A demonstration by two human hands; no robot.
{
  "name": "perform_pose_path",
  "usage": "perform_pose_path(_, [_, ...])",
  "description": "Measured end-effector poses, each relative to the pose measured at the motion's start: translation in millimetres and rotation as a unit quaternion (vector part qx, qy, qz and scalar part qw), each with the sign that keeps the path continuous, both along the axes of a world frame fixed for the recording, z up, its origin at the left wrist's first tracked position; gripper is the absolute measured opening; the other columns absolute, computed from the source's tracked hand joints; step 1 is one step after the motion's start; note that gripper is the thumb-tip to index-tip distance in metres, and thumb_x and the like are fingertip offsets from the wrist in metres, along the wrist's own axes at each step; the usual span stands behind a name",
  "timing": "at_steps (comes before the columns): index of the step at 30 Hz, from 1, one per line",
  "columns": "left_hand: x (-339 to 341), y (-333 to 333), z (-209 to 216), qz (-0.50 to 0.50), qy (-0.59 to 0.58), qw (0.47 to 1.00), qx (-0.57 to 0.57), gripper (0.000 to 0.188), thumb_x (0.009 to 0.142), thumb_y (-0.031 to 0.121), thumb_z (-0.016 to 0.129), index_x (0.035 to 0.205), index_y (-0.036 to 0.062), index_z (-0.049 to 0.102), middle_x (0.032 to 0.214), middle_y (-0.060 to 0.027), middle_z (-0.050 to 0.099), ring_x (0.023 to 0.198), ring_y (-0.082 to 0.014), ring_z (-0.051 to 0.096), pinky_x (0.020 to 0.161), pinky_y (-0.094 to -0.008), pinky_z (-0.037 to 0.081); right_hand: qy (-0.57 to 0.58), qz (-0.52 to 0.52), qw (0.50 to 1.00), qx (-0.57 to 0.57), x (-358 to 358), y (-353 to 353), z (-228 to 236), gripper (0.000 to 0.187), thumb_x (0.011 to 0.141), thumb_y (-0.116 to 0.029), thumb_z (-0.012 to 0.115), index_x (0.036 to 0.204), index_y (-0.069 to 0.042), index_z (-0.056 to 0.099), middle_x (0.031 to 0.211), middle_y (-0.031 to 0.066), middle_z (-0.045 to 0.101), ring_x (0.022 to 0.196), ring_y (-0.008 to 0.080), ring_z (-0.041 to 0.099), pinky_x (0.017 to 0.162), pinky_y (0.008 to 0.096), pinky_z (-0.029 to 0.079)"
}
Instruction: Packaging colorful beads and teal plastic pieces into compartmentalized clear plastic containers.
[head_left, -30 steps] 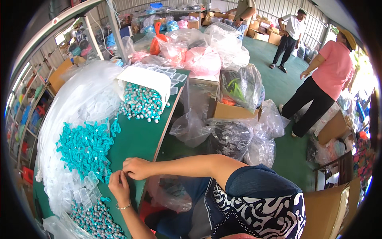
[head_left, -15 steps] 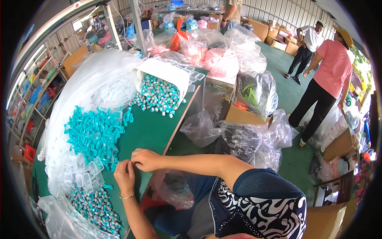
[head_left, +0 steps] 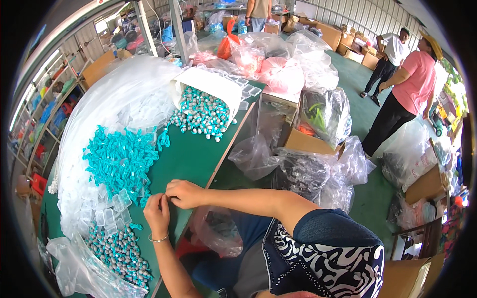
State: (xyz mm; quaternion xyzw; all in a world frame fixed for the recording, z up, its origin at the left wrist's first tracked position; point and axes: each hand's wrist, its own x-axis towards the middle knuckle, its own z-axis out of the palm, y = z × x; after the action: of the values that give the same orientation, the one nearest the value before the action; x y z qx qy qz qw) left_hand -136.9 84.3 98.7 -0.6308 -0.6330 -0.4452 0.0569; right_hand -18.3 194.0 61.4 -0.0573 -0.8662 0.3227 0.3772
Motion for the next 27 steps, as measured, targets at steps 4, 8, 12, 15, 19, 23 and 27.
perform_pose_path(4, [0, 2, -2, -0.002, -0.005, 1.000, 0.008, 0.002, 0.082, 0.000, 0.061, 0.083, -0.0007, 0.062, 0.073, -0.0133, 0.061, 0.064, -0.0277, 0.058, 0.059, -0.0350, 0.045, 0.006, -0.007, 1.000, 0.000, 2, -1, 2, 0.009, 0.070, -0.002, 0.058, 0.079, -0.002, 0.061, 0.079, 0.0117, 0.058, 0.081, 0.0311, 0.056, 0.073, 0.0405, 0.046])
perform_pose_path(8, [0, 1, 1, 0.000, -0.010, 1.000, -0.001, 0.002, 0.082, 0.000, 0.061, 0.082, -0.0011, 0.062, 0.072, -0.0133, 0.061, 0.063, -0.0274, 0.058, 0.058, -0.0346, 0.045, 0.014, -0.003, 1.000, -0.008, 1, -1, 4, 0.008, 0.070, -0.003, 0.058, 0.077, -0.002, 0.061, 0.078, 0.0128, 0.057, 0.081, 0.0322, 0.056, 0.072, 0.0414, 0.047])
perform_pose_path(12, [1, 5, 3, 0.002, -0.017, 1.000, 0.002, 0.002, 0.081, 0.001, 0.062, 0.081, -0.0011, 0.062, 0.072, -0.0135, 0.061, 0.064, -0.0276, 0.059, 0.058, -0.0345, 0.046, 0.016, -0.007, 1.000, -0.005, 2, 2, 4, 0.008, 0.070, -0.004, 0.058, 0.078, -0.003, 0.062, 0.078, 0.0129, 0.057, 0.081, 0.0325, 0.056, 0.073, 0.0414, 0.047])
perform_pose_path(15, [-5, 2, -2, 0.018, -0.014, 1.000, 0.016, 0.003, 0.081, 0.002, 0.063, 0.081, -0.0004, 0.063, 0.073, -0.0135, 0.063, 0.066, -0.0279, 0.061, 0.060, -0.0347, 0.048, 0.012, 0.001, 1.000, 0.010, 0, 0, 8, 0.009, 0.070, -0.005, 0.058, 0.078, -0.004, 0.063, 0.079, 0.0127, 0.058, 0.082, 0.0328, 0.056, 0.074, 0.0417, 0.046])
perform_pose_path(19, [-7, 2, -5, 0.028, -0.035, 0.998, 0.033, 0.003, 0.079, 0.007, 0.065, 0.080, 0.0037, 0.065, 0.072, -0.0126, 0.062, 0.065, -0.0300, 0.061, 0.058, -0.0363, 0.048, -0.007, 0.002, 0.999, 0.031, 0, 2, 8, 0.009, 0.071, -0.007, 0.058, 0.079, -0.004, 0.061, 0.080, 0.0129, 0.059, 0.082, 0.0330, 0.057, 0.073, 0.0421, 0.047])
perform_pose_path(23, [-11, 0, -8, 0.049, -0.052, 0.997, 0.036, 0.005, 0.078, 0.010, 0.066, 0.081, 0.0049, 0.065, 0.071, -0.0113, 0.061, 0.065, -0.0295, 0.061, 0.057, -0.0371, 0.048, -0.029, 0.019, 0.999, 0.001, 3, -1, 18, 0.008, 0.072, -0.004, 0.062, 0.080, -0.004, 0.063, 0.079, 0.0118, 0.060, 0.078, 0.0306, 0.058, 0.070, 0.0392, 0.047])
perform_pose_path(27, [-14, -2, -8, 0.058, -0.080, 0.993, 0.070, 0.006, 0.079, 0.009, 0.066, 0.082, 0.0037, 0.066, 0.073, -0.0117, 0.062, 0.064, -0.0280, 0.061, 0.057, -0.0360, 0.048, -0.085, 0.055, 0.989, -0.105, 3, 4, 20, 0.010, 0.075, -0.004, 0.065, 0.085, -0.004, 0.067, 0.078, 0.0080, 0.062, 0.071, 0.0197, 0.060, 0.065, 0.0310, 0.048])
